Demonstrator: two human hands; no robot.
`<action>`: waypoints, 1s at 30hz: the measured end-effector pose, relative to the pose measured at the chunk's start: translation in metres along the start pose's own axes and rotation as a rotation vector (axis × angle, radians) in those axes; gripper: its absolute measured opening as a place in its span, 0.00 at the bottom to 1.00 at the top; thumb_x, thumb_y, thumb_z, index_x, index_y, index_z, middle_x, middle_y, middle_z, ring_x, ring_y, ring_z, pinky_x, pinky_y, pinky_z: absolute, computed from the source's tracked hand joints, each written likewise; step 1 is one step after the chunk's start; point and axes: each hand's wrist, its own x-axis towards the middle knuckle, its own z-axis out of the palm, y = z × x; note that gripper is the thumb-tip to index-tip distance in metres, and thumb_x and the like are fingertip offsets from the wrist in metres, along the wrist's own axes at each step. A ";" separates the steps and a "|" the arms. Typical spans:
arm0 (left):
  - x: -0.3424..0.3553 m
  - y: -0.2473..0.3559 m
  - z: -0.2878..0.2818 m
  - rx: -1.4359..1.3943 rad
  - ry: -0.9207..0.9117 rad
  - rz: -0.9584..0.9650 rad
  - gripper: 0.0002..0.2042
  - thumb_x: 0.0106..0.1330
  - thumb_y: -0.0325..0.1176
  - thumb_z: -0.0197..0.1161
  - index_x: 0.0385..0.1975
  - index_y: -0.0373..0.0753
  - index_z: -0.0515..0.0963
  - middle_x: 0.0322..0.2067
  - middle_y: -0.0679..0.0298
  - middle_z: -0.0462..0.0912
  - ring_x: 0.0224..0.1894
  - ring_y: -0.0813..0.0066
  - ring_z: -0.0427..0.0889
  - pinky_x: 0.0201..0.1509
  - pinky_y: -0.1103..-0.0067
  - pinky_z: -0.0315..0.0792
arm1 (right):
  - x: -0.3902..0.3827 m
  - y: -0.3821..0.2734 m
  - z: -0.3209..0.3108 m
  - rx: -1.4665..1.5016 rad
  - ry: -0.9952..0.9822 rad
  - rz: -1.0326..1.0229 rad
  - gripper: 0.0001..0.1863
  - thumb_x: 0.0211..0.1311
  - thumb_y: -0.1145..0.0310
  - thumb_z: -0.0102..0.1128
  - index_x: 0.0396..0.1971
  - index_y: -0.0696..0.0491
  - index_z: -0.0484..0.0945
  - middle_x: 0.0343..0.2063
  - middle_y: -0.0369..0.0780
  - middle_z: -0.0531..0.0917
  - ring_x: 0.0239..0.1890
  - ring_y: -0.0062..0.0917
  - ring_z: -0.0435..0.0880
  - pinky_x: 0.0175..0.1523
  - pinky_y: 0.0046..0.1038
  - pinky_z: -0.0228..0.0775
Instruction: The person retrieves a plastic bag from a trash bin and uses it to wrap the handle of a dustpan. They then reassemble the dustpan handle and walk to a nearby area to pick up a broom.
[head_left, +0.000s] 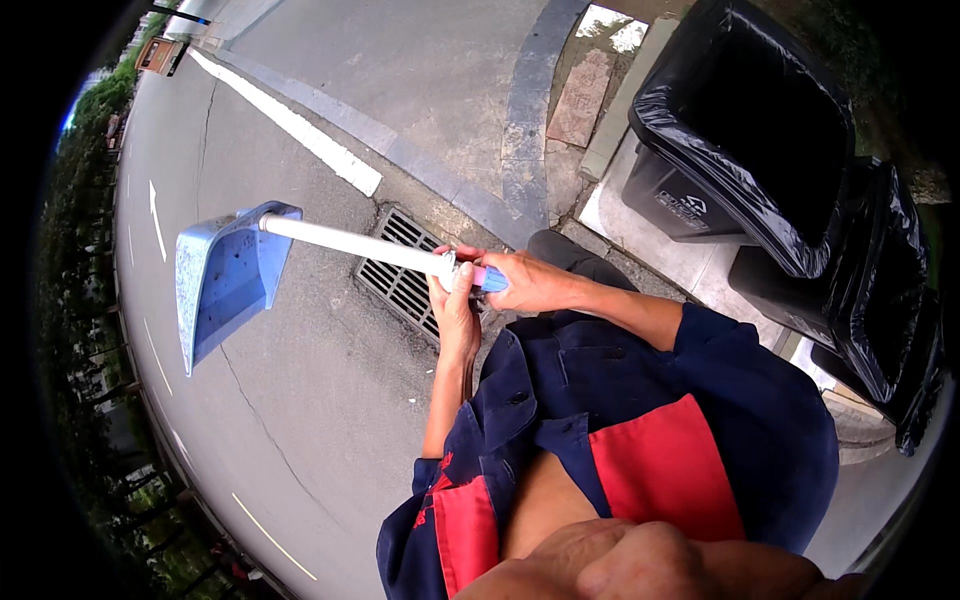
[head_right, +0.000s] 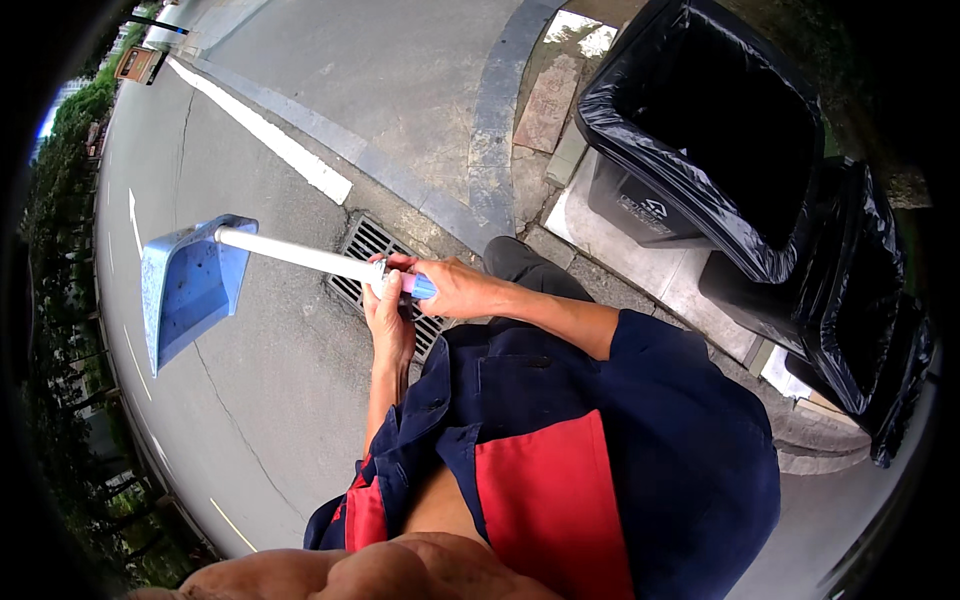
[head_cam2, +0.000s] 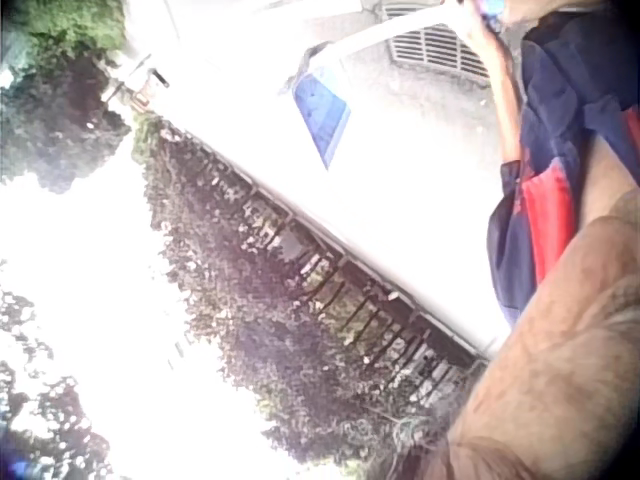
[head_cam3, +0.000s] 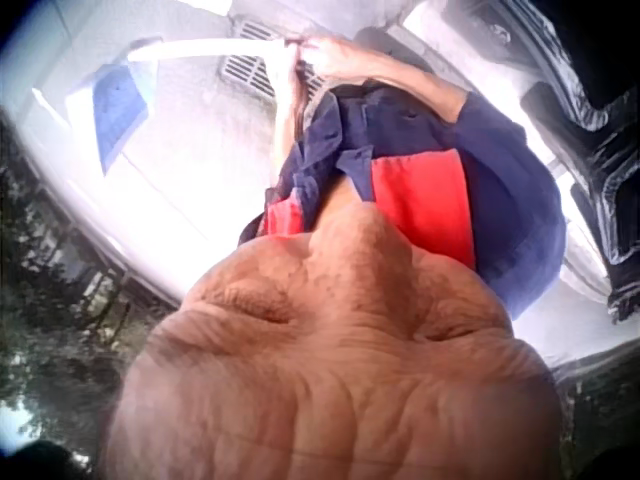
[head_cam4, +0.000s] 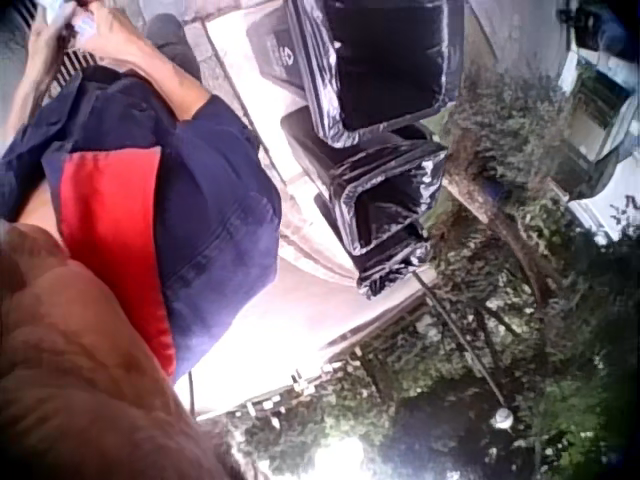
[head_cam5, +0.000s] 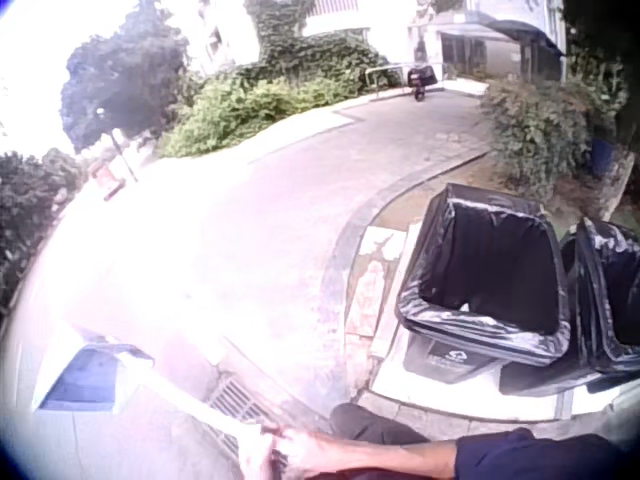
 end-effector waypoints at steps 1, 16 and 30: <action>0.014 0.004 -0.004 0.040 -0.034 -0.004 0.17 0.62 0.34 0.58 0.48 0.38 0.63 0.38 0.63 0.74 0.42 0.75 0.73 0.49 0.78 0.66 | 0.015 -0.009 -0.006 0.008 0.033 0.023 0.24 0.45 0.70 0.55 0.48 0.58 0.70 0.29 0.52 0.80 0.34 0.41 0.81 0.37 0.33 0.71; 0.351 -0.017 -0.103 0.210 0.020 -0.251 0.23 0.67 0.45 0.50 0.52 0.31 0.65 0.40 0.59 0.77 0.43 0.75 0.75 0.46 0.79 0.67 | 0.335 0.058 -0.116 0.739 -0.322 0.666 0.10 0.55 0.72 0.53 0.34 0.51 0.63 0.14 0.28 0.60 0.11 0.09 0.57 0.11 0.15 0.48; 0.690 0.019 -0.115 -1.027 0.102 -0.329 0.19 0.64 0.45 0.55 0.15 0.44 0.62 0.09 0.73 0.56 0.11 0.83 0.56 0.16 0.84 0.55 | 0.525 0.038 -0.217 1.099 -0.399 0.792 0.09 0.56 0.75 0.54 0.31 0.52 0.62 0.14 0.28 0.61 0.08 0.07 0.56 0.09 0.13 0.46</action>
